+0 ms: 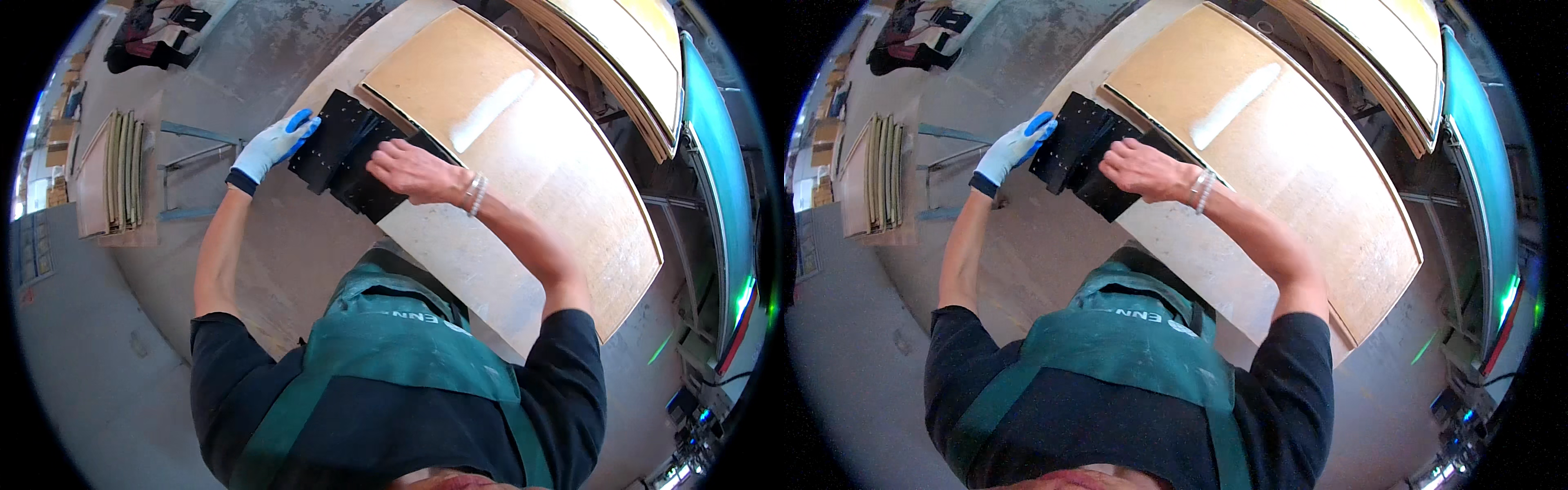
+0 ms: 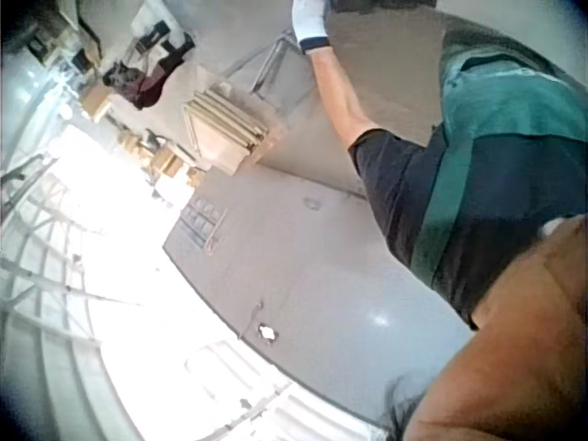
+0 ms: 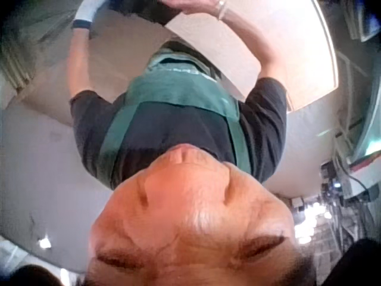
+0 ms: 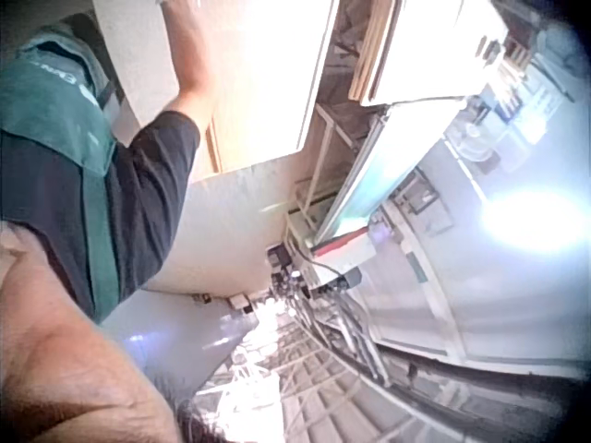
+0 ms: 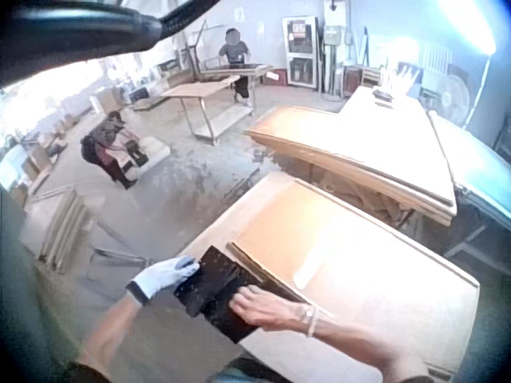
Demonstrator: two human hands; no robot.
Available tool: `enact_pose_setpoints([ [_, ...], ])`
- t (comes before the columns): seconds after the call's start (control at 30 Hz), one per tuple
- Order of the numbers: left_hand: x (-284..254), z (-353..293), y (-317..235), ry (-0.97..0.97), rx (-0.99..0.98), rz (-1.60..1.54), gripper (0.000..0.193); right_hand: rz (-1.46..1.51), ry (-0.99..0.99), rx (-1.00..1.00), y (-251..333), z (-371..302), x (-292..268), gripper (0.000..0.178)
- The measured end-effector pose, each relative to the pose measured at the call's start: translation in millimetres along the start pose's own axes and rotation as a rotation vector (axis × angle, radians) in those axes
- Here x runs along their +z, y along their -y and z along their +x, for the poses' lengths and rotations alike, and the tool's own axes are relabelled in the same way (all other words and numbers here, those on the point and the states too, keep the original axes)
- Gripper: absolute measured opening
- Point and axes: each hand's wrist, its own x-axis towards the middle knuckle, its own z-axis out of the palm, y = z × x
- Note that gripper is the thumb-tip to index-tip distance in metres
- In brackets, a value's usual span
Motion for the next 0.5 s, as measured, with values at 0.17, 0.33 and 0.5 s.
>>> enact_pose_setpoints([
  [0.17, 24.8, 1.6, 17.0, 0.116, -0.022, -0.212, 0.041, -0.004, 0.218, -0.067, -6.8, 58.5, 4.8, 0.047],
  [0.33, -5.1, 11.5, -25.2, 0.188, -0.296, -0.422, 0.055, -0.175, -0.012, -0.123, -8.5, 52.6, 9.3, 0.030],
  [0.5, -9.3, 9.4, -28.5, 0.141, -0.271, -0.350, 0.056, -0.147, -0.109, -0.081, -2.1, 40.6, 8.2, 0.023],
])
